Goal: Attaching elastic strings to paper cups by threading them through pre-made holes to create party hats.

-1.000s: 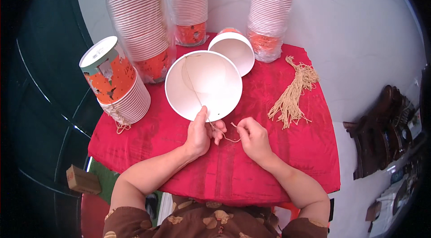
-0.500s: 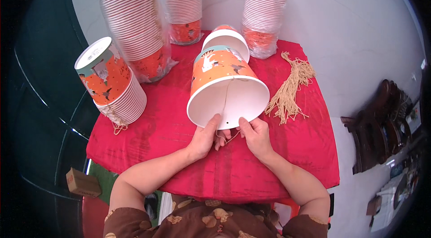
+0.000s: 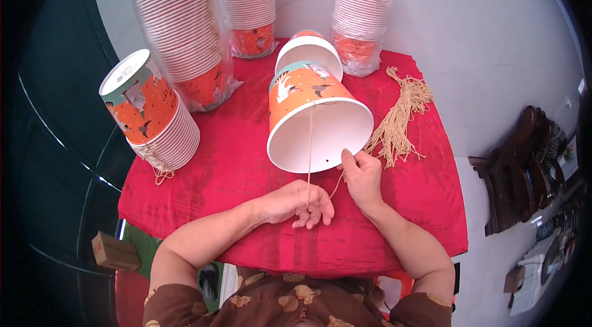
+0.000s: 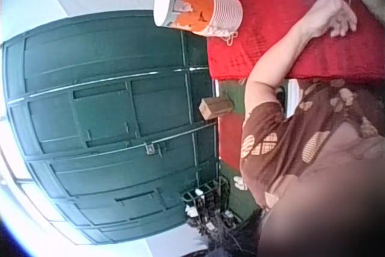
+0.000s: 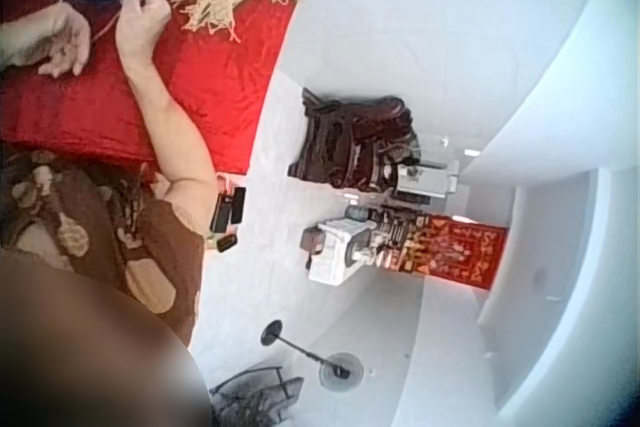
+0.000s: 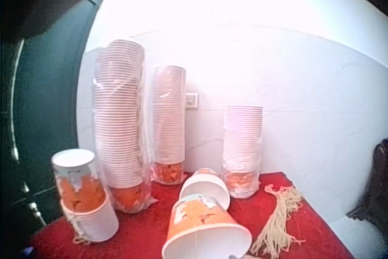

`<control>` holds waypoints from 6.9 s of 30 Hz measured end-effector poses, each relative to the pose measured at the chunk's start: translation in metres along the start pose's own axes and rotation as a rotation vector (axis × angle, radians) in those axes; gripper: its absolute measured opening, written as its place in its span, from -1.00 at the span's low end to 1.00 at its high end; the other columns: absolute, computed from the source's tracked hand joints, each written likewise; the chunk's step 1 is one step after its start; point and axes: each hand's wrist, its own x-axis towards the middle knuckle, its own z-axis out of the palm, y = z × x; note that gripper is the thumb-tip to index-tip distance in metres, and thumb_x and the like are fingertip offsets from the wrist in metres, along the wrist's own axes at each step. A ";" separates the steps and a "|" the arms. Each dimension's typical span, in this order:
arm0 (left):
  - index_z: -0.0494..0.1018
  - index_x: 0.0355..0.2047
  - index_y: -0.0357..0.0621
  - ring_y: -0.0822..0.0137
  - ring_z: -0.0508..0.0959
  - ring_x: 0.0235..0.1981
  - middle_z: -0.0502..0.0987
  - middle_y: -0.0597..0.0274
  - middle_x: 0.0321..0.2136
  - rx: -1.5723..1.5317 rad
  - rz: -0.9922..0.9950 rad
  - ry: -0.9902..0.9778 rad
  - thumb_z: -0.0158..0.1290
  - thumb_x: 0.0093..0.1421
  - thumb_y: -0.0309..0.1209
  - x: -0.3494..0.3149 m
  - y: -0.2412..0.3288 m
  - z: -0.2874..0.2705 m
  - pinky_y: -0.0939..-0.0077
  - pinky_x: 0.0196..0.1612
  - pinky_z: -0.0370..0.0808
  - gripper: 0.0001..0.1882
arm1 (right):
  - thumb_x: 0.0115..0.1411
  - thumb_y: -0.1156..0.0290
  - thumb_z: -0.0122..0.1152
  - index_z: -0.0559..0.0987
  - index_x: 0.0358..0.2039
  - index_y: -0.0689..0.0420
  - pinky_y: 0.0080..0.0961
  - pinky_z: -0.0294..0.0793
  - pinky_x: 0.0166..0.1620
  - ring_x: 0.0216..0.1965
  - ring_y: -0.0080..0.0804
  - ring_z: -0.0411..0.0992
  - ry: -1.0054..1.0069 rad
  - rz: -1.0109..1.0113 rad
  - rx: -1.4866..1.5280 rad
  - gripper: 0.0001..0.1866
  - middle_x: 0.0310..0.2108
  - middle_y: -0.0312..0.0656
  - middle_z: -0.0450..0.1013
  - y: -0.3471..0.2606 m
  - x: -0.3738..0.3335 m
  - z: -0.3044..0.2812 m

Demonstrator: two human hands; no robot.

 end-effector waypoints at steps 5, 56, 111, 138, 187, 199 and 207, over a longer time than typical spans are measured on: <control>0.47 -0.24 -0.28 0.40 0.49 -0.39 0.45 0.14 -0.13 0.681 0.483 0.177 0.42 -0.10 -0.15 -0.003 0.016 0.012 0.49 -0.32 0.49 -0.44 | 0.21 0.42 0.20 0.49 -0.59 0.35 -0.44 0.26 -0.58 -0.63 -0.63 0.28 -0.036 -0.108 -0.210 -0.70 -0.71 -0.15 0.38 0.005 -0.005 0.005; 0.39 -0.44 -0.24 0.52 0.36 -0.51 0.40 0.34 -0.56 0.765 0.320 0.582 -0.06 0.37 -0.37 0.007 -0.005 -0.022 0.58 -0.42 0.37 -0.75 | 0.23 0.54 0.20 0.56 -0.31 0.26 -0.69 0.43 -0.40 -0.47 -0.70 0.41 -0.448 -0.051 -0.177 -0.94 -0.50 -0.35 0.49 -0.002 -0.017 0.004; 0.45 -0.36 -0.37 0.05 0.62 -0.48 0.59 -0.13 -0.36 1.698 0.674 0.933 0.15 0.03 -0.59 -0.002 0.016 0.002 0.29 -0.46 0.59 -0.84 | 0.07 0.66 0.27 0.56 -0.45 0.22 -0.65 0.22 -0.56 -0.58 -0.67 0.27 -0.120 -0.447 -0.185 -0.92 -0.50 -0.30 0.33 -0.009 -0.017 0.004; 0.40 -0.53 -0.28 0.02 0.50 -0.64 0.43 0.05 -0.64 1.537 0.764 0.790 0.16 -0.01 -0.60 0.008 0.002 0.008 0.19 -0.61 0.43 -0.88 | -0.05 0.68 0.25 0.39 -0.57 0.20 -0.34 0.33 -0.57 -0.61 -0.22 0.36 -0.190 -0.573 -0.330 -0.82 -0.58 -0.12 0.30 -0.025 -0.031 0.007; 0.44 -0.29 -0.35 -0.05 0.60 -0.32 0.55 -0.08 -0.30 1.557 0.705 0.679 0.11 -0.15 -0.58 0.007 0.000 0.012 0.21 -0.26 0.58 -0.67 | -0.01 0.53 0.27 0.40 -0.64 0.23 -0.24 0.33 -0.59 -0.64 -0.11 0.37 -0.099 -0.464 -0.514 -0.79 -0.64 -0.08 0.31 -0.016 -0.029 0.006; 0.38 -0.19 -0.29 -0.11 0.51 -0.32 0.49 -0.07 -0.36 1.475 0.636 0.859 0.10 -0.02 -0.66 0.005 0.004 0.012 0.11 -0.28 0.49 -0.67 | 0.15 0.56 0.13 0.45 -0.53 0.35 -0.28 0.35 -0.44 -0.54 -0.19 0.39 -0.209 -0.247 -0.254 -0.84 -0.56 0.04 0.38 0.006 -0.017 0.006; 0.42 -0.26 -0.26 -0.05 0.46 -0.24 0.47 0.00 -0.34 1.288 0.516 0.814 0.15 0.01 -0.60 0.007 -0.002 0.001 0.16 -0.16 0.42 -0.75 | 0.19 0.53 0.12 0.46 -0.47 0.33 -0.20 0.39 -0.38 -0.44 0.02 0.43 -0.338 -0.296 -0.349 -0.86 -0.49 0.06 0.38 0.004 -0.020 0.006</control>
